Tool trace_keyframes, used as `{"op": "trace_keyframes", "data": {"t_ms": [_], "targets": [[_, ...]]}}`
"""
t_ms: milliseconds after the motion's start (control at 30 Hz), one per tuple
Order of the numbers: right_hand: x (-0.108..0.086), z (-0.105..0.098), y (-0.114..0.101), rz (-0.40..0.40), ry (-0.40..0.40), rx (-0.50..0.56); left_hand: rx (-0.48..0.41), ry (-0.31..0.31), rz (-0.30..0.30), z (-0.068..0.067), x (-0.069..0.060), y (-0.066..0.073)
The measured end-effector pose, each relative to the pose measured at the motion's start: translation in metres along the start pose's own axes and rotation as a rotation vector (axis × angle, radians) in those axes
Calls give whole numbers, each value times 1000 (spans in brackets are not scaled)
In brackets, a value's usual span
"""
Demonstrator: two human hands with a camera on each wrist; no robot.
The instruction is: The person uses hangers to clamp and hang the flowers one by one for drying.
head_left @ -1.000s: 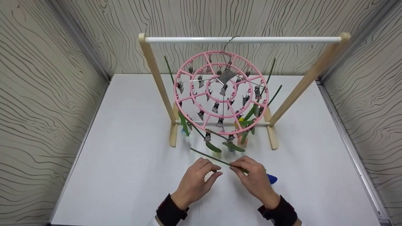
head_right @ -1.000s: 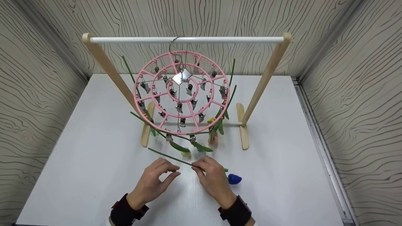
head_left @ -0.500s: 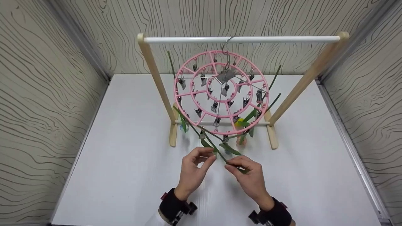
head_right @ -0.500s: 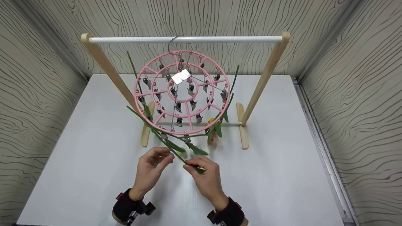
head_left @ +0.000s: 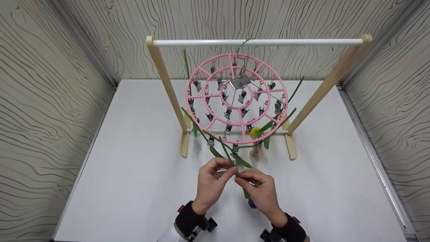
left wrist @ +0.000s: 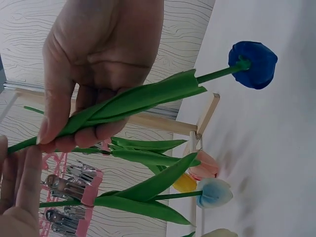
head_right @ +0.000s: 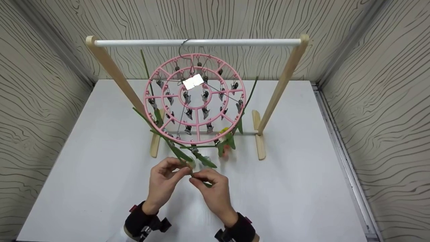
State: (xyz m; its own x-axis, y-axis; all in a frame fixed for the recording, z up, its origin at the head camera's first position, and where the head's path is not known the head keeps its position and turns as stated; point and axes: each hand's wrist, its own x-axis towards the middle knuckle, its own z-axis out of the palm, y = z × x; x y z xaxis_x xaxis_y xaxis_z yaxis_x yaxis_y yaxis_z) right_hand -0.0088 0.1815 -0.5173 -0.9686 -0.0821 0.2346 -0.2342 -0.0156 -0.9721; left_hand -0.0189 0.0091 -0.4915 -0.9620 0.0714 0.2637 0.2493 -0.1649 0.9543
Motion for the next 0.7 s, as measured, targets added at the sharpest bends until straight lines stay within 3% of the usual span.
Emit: {"op": "trace_keyframes", "data": {"t_ms": [333, 533, 700], "targets": [[4, -10, -4, -80, -51, -30, 26, 17, 118, -1, -2, 3], [19, -31, -12, -277, 8, -165, 42, 33, 137, -7, -1, 6], [38, -56, -20, -337, 89, -283, 64, 43, 133, -10, 0, 8]]}}
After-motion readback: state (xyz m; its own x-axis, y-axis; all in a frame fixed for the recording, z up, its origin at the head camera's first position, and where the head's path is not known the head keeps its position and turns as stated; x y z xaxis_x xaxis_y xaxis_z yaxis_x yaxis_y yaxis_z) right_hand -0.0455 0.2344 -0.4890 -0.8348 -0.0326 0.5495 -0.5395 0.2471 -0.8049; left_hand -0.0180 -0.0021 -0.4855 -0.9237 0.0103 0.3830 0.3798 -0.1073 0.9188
